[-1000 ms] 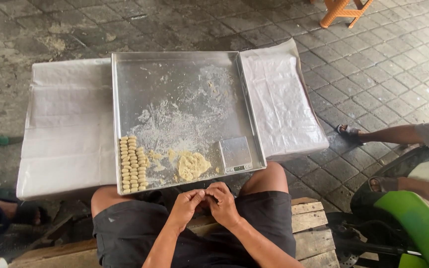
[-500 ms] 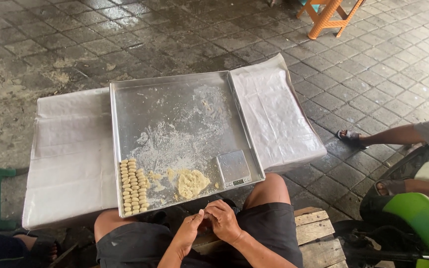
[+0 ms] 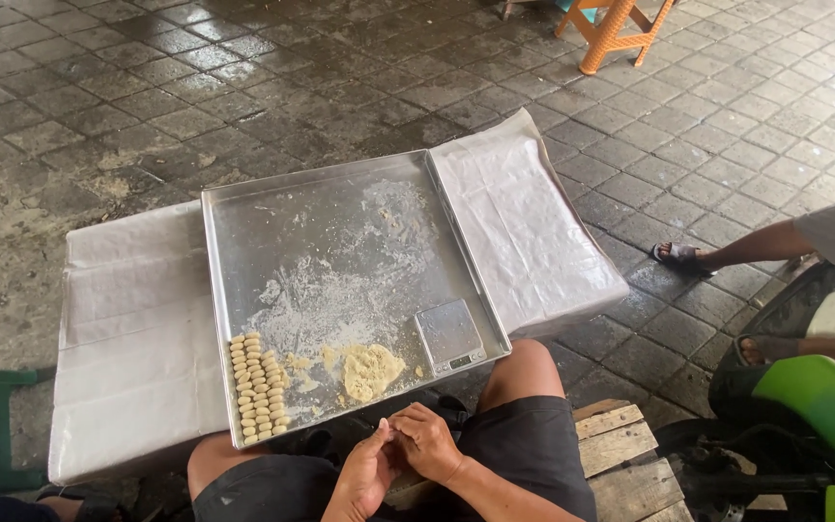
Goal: Rolling small pieces of dough into uniform balls and arranging them in rows on a metal tray.
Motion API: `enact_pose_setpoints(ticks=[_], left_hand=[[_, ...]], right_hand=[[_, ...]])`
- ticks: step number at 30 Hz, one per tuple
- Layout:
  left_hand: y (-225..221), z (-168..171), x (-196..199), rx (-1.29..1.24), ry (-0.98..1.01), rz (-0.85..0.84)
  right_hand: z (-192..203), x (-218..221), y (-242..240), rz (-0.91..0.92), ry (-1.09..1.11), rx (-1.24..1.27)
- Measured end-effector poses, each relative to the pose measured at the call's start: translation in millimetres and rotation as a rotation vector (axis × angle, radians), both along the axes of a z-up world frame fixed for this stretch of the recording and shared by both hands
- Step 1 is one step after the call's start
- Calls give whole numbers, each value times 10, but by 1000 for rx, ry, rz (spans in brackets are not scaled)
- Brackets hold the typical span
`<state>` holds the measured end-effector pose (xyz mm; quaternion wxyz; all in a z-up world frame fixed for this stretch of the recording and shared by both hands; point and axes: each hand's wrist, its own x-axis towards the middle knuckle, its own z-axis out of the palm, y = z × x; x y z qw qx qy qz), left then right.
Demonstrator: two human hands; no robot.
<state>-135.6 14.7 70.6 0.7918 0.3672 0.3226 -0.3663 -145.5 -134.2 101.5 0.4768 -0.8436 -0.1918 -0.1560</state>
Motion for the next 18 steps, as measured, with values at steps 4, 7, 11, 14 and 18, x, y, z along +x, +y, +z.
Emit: enact_pose_setpoints(ticks=[4,7,11,14,18], left_hand=[[22,57,50,-35,33,-9],[29,-83,55,74,-109,4],[28,-50,55,237,-271,-94],[14,147,42,243,-246,-191],[46,296,78,238,-230,-339]], right_hand=[[56,-10,-24,47,83,50],[36,-36,-51,125,224,102],[-173,-27,-89,117,248,145],[-117,29,-115,43,101,102],[-39,34,-130,23,66,81]])
